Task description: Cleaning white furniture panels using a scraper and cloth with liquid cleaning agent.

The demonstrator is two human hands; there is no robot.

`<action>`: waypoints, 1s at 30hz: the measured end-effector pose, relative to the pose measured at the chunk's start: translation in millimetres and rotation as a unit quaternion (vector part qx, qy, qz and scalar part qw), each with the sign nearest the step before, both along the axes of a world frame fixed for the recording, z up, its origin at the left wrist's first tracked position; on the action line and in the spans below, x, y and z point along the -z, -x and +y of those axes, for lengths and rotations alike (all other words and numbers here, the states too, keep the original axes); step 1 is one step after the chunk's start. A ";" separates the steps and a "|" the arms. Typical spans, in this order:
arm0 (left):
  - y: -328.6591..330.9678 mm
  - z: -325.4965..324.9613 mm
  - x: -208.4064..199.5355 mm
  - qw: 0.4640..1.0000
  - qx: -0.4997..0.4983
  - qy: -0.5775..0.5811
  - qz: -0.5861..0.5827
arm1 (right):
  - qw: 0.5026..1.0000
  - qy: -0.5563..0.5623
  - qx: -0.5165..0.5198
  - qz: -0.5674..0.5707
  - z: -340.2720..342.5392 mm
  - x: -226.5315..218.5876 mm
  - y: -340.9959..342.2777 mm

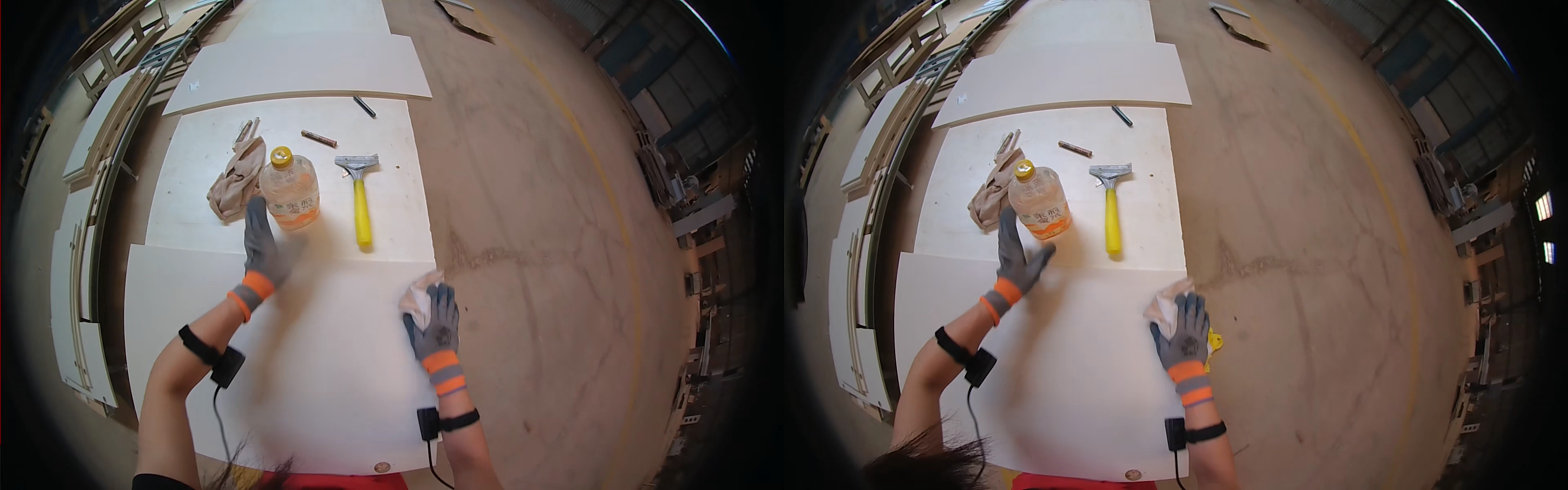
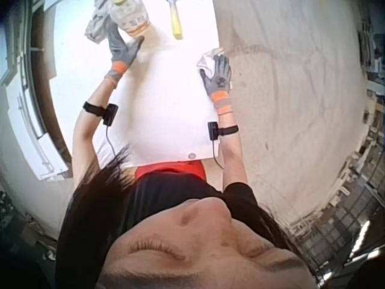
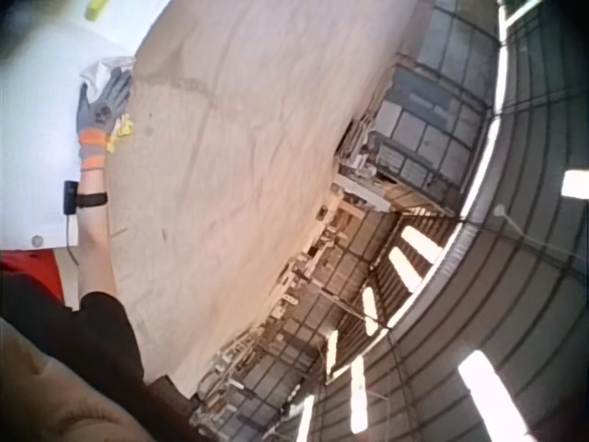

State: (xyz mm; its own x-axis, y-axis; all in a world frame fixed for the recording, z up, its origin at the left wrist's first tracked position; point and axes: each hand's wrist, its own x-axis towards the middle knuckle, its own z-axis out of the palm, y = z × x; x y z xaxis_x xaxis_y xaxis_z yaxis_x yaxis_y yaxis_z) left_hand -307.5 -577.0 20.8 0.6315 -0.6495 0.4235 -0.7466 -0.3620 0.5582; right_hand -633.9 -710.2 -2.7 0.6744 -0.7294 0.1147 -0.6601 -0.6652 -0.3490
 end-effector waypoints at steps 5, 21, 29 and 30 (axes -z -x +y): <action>82.2 48.5 -9.4 0.966 0.170 -0.183 -0.064 | 0.999 -0.011 0.003 -0.039 -50.1 -8.9 -45.3; 91.7 43.3 -21.6 0.936 0.191 -0.286 -0.079 | 0.999 0.017 -0.031 -0.002 -67.4 1.0 -49.3; 95.8 51.4 -14.1 0.935 0.178 -0.286 -0.113 | 0.996 -0.072 -0.044 0.031 66.5 -27.3 83.9; 96.1 51.6 -12.4 0.931 0.194 -0.288 -0.116 | 0.996 -0.077 -0.028 0.031 88.3 -33.1 105.5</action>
